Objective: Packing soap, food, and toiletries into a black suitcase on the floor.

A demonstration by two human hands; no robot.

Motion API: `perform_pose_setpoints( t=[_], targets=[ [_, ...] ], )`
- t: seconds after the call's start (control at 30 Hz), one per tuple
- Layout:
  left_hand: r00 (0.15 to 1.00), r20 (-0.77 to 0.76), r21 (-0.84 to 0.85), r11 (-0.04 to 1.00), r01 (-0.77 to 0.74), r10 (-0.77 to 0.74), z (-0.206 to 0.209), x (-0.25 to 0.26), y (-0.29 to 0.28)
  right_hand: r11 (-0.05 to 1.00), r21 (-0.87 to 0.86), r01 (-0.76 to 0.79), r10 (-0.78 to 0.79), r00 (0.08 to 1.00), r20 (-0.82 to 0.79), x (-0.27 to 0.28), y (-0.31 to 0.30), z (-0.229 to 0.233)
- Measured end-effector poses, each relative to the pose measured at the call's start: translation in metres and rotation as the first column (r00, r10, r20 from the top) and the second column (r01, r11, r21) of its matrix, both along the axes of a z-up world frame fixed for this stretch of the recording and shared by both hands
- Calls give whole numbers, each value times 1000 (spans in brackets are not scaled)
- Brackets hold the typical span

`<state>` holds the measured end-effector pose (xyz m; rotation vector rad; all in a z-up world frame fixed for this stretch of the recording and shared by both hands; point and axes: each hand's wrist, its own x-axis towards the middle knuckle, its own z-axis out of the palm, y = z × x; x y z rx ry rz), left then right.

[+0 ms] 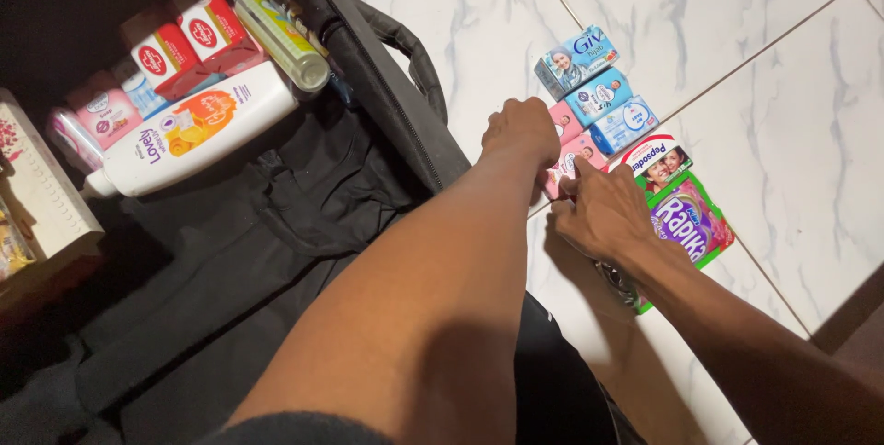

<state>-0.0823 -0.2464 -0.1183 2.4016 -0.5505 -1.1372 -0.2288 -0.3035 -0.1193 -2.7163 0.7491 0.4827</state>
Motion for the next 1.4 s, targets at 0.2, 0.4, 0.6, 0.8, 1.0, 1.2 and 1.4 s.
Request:
perform_pose_setpoints(
  t=[0.2, 0.4, 0.6, 0.8, 1.0, 1.2, 1.4],
  targets=[
    [998, -21, 17, 998, 58, -58, -4, -3, 0, 1000, -4, -25, 24, 999, -33, 0, 1, 3],
    [994, 24, 19, 994, 109, -110, -5, -7, 1, 999, 11, -34, 34, 999, -7, 1, -1, 2],
    [969, 67, 25, 971, 239, -240, -4, -9, 2, 998, 26, -49, 50, 999, -8, -1, -4, -1],
    [971, 32, 43, 971, 235, -237, -11, -12, 0, 997, 5, -74, 74, 997, -10, 2, -8, -9],
    [991, -72, -12, 994, 109, -110, 45, -26, 27, 999, 39, -26, 29, 995, -98, 6, -11, 0],
    [989, 44, -353, 928, -117, 141, 111, -28, 69, 977, 83, 198, -208, 970, 128, 25, -18, 40],
    [787, 268, -766, 619, -177, 556, 178, -26, 143, 982, 100, 160, -189, 849, 494, 71, 28, 114]
  ],
)
